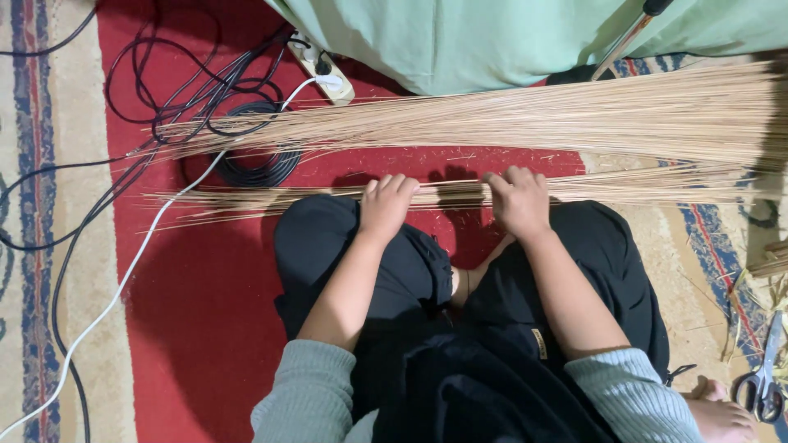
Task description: Gathering and aligning thin wooden sticks into a bundle while sitting on the floor.
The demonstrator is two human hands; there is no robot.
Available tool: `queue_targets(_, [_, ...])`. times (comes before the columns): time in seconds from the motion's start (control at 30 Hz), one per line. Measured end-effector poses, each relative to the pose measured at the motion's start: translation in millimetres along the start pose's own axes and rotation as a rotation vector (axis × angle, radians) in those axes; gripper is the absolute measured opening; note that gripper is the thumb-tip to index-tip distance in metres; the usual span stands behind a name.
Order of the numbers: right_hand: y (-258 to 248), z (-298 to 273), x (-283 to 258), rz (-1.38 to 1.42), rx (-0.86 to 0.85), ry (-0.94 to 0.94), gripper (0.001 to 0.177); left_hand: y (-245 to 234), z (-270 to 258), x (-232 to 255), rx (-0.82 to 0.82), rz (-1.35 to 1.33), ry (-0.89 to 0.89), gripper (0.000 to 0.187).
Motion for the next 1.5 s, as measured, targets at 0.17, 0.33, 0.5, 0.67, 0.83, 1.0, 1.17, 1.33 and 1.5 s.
queue_targets(0.17, [-13.0, -15.7, 37.3, -0.04, 0.095, 0.166, 0.014, -43.4, -5.0, -59.2, -0.018, 0.098, -0.084, 0.013])
queue_targets(0.33, [-9.9, -19.8, 56.0, -0.032, 0.127, 0.239, 0.012, -74.1, -40.4, -139.0, 0.031, 0.216, -0.056, 0.009])
queue_targets(0.5, [-3.0, -25.6, 70.7, 0.037, 0.128, 0.298, 0.01, -118.1, -78.1, -172.6, 0.016, 0.323, -0.109, 0.016])
queue_targets(0.67, [-1.6, -28.2, 74.2, 0.078, 0.148, 0.308, 0.012, -144.6, -110.7, -203.4, -0.042, 0.291, -0.142, 0.023])
queue_targets(0.83, [-12.4, -26.3, 66.1, 0.087, 0.114, 0.303, 0.012, -149.4, -167.8, -259.2, -0.136, 0.315, -0.352, 0.026])
queue_targets(1.0, [-15.8, -22.4, 61.8, 0.163, 0.106, 0.255, 0.022, -181.3, -217.8, -306.9, 0.026, 0.355, -0.513, 0.017])
queue_targets(1.17, [-12.2, 6.5, 14.4, 0.26, 0.035, 0.001, 0.024, -201.6, -140.1, -231.9, 0.254, -0.086, -0.429, 0.013])
queue_targets(1.33, [10.7, 40.3, -46.0, 0.436, -0.071, -0.169, 0.023, -129.2, -36.3, -120.6, 0.194, -0.082, -0.192, 0.02])
queue_targets(1.5, [29.2, 51.1, -54.2, 0.38, -0.325, -0.136, 0.044, -6.1, 18.9, -8.8, -0.529, -0.127, -0.044, 0.068])
Point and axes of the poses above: each hand's wrist, its own z-axis towards the middle knuckle, its own y-axis out of the palm, x = y × z, the point moved 3 cm from there along z, towards the middle knuckle, and after that the axes turned 9 degrees about -x, right-handed, at the moved point
